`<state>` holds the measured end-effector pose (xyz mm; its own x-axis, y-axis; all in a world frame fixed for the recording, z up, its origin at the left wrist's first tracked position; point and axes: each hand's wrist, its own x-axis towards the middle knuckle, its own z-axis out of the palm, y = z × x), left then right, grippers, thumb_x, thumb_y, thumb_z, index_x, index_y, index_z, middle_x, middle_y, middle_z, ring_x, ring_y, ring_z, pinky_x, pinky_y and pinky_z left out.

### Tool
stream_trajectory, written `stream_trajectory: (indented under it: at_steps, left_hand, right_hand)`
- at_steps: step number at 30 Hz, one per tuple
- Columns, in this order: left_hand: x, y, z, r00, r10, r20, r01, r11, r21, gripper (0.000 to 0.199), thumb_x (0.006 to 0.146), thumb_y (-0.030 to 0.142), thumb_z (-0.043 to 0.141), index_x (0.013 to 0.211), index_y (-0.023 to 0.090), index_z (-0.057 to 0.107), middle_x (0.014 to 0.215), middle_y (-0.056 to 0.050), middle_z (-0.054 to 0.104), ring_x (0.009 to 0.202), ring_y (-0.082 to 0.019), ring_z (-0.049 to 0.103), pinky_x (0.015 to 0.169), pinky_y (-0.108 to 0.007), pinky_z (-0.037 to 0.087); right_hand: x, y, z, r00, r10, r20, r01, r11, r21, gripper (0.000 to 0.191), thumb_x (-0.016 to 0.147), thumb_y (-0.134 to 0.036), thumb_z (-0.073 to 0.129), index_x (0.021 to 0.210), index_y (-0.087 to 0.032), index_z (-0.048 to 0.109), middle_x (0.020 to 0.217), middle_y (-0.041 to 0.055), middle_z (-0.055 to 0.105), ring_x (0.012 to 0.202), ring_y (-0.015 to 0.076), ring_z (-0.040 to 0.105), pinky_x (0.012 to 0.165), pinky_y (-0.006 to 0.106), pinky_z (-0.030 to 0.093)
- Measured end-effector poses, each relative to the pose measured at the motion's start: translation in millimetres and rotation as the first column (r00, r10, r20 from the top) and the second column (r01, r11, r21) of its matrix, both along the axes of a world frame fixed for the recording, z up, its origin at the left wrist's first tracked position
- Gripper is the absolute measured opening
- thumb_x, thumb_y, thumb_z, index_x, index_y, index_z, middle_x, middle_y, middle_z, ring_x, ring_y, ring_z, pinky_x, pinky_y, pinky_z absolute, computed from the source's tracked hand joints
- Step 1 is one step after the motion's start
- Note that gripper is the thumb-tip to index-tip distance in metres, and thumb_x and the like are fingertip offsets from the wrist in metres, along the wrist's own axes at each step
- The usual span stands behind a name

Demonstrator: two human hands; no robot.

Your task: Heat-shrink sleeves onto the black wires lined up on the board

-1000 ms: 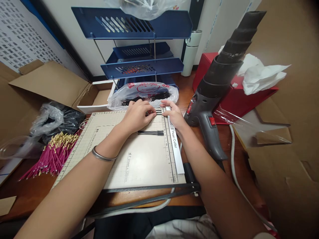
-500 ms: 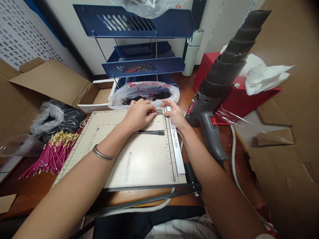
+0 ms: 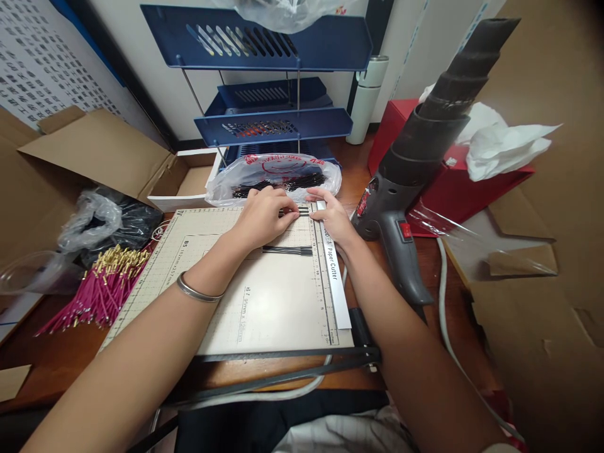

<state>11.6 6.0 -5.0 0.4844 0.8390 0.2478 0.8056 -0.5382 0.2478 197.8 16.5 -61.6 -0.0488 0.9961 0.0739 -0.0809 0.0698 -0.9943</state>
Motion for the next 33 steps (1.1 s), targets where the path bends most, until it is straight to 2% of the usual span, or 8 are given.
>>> stream_trajectory:
  at_steps: [21,33]
  left_hand:
    - [1.4,-1.5,2.3,1.0,0.011,-0.027,-0.011,1.0,-0.002,0.021,0.099,0.032,0.064,0.097,0.021,0.082,0.099,-0.01,0.073,0.102,-0.029,0.058,0.092,-0.044,0.034]
    - [1.3,-1.3,1.8,1.0,0.009,-0.027,-0.009,1.0,0.004,0.022,0.099,0.032,0.064,0.096,0.02,0.082,0.098,-0.01,0.073,0.101,-0.029,0.058,0.091,-0.045,0.034]
  right_hand:
    - [-1.6,0.1,1.8,1.0,-0.005,-0.026,0.005,1.0,0.0,0.059,0.05,-0.022,0.062,0.11,-0.025,0.063,0.12,0.0071,0.068,0.134,0.0312,0.057,0.123,0.051,0.041]
    - [-1.7,1.9,-0.9,1.0,-0.012,-0.025,0.013,1.0,0.008,0.057,0.054,-0.018,0.063,0.11,-0.025,0.064,0.121,0.0069,0.07,0.135,0.0299,0.057,0.122,0.05,0.044]
